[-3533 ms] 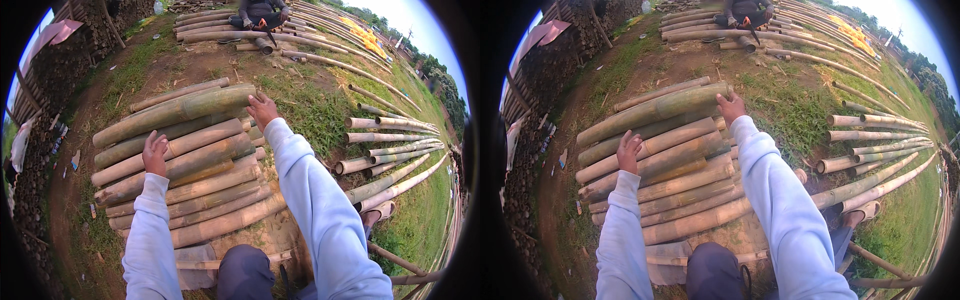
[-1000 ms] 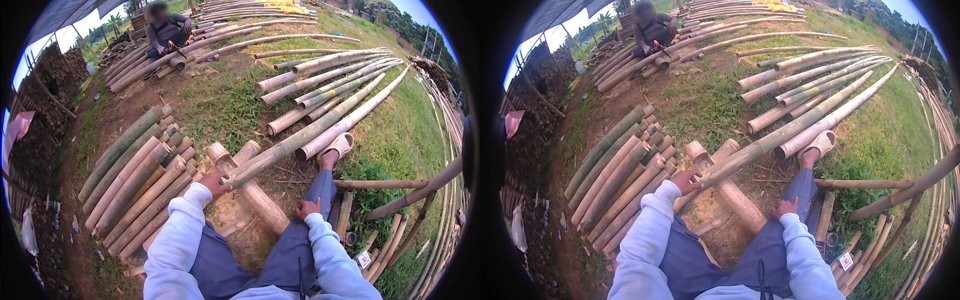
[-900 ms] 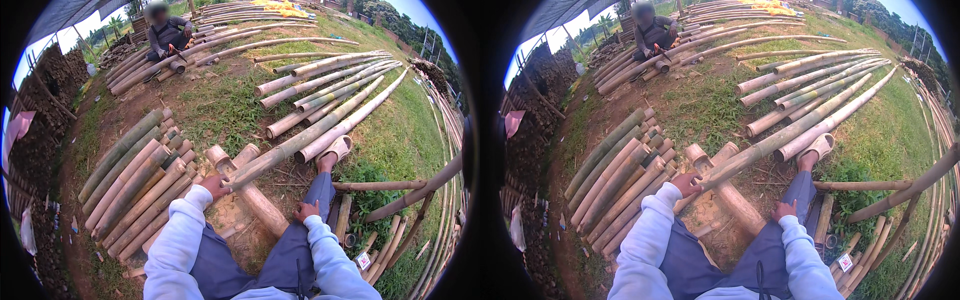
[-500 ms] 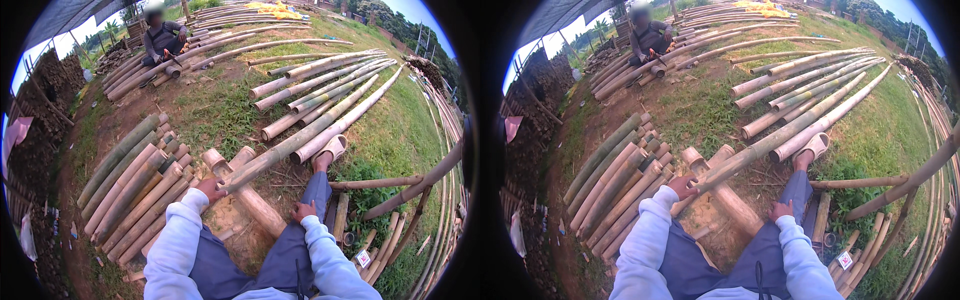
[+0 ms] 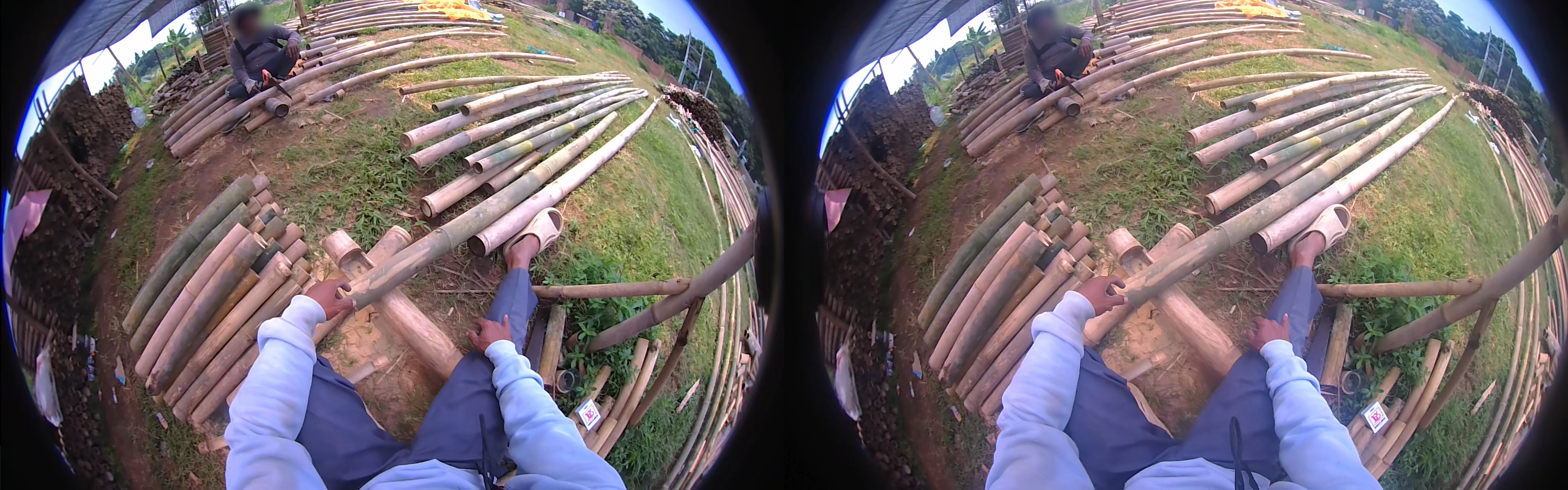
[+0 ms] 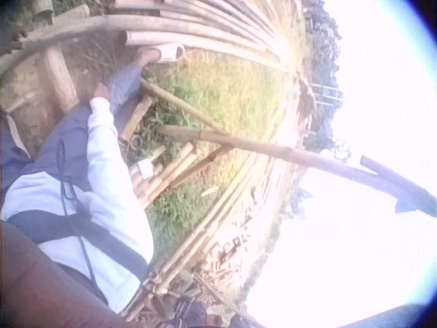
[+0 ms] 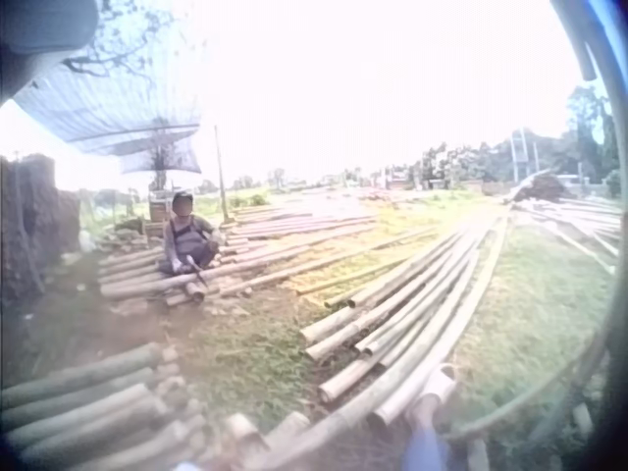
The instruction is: The person sits on the ground and uses a hand saw to cut a bamboo pole that is positioned between their legs. After sawing through the pole, they separate the cut piece and place it aside.
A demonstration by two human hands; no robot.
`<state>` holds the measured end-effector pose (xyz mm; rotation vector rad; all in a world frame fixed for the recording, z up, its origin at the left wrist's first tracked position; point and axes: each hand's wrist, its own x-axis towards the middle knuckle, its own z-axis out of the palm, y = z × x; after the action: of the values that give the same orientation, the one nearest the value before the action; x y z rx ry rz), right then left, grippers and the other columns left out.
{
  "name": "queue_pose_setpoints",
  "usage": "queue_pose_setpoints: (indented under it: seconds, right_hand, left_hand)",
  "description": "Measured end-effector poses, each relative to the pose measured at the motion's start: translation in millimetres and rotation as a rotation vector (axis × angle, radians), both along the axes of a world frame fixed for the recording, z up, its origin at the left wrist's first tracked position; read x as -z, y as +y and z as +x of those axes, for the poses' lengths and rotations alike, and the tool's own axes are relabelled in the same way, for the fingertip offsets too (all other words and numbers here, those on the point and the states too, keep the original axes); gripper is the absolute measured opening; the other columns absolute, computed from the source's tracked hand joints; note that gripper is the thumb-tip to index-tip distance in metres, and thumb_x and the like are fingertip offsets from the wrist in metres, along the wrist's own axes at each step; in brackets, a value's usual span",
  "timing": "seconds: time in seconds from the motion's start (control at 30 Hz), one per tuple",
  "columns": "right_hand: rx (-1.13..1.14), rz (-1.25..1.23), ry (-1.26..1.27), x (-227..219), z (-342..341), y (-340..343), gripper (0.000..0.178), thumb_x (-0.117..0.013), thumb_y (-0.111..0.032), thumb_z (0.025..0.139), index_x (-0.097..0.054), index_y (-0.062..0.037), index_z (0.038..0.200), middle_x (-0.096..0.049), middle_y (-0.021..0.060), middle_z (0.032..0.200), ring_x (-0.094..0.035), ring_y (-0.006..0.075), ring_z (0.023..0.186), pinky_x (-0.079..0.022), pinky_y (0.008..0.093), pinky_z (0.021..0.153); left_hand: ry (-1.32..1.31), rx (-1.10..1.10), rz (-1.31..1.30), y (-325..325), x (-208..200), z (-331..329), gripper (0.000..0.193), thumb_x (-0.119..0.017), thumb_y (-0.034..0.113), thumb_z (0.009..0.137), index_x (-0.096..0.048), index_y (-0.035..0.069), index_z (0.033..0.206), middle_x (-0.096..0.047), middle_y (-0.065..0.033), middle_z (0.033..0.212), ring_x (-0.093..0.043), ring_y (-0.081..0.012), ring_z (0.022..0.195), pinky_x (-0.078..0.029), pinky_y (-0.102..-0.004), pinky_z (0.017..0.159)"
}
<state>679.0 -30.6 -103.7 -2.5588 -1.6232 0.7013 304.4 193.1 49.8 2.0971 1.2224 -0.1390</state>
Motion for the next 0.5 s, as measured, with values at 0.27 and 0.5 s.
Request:
queue_pose_setpoints:
  seconds: [0.27, 0.5]
  right_hand:
    - [0.008, 0.011, 0.04, -13, 1, -3, 0.053, -0.063, -0.048, 0.092, -0.063, -0.0179, 0.136, -0.074, 0.0121, 0.117, -0.065, 0.0283, 0.12, -0.013, 0.0561, 0.125]
    - [0.016, 0.017, 0.098, -20, 6, -5, 0.056, -0.061, -0.05, 0.093, -0.063, -0.0131, 0.135, -0.072, 0.0123, 0.124, -0.063, 0.0293, 0.123, -0.014, 0.0558, 0.124]
  left_hand:
    - [-0.084, -0.104, -0.008, 9, 4, -7, 0.051, -0.076, 0.031, 0.089, -0.062, 0.0, 0.128, -0.072, -0.0146, 0.095, -0.069, -0.0205, 0.076, -0.055, -0.0347, 0.07]
    - [-0.117, -0.255, -0.015, 22, 11, -12, 0.054, -0.077, 0.033, 0.087, -0.063, -0.001, 0.126, -0.073, -0.0143, 0.092, -0.069, -0.0201, 0.073, -0.055, -0.0361, 0.07]
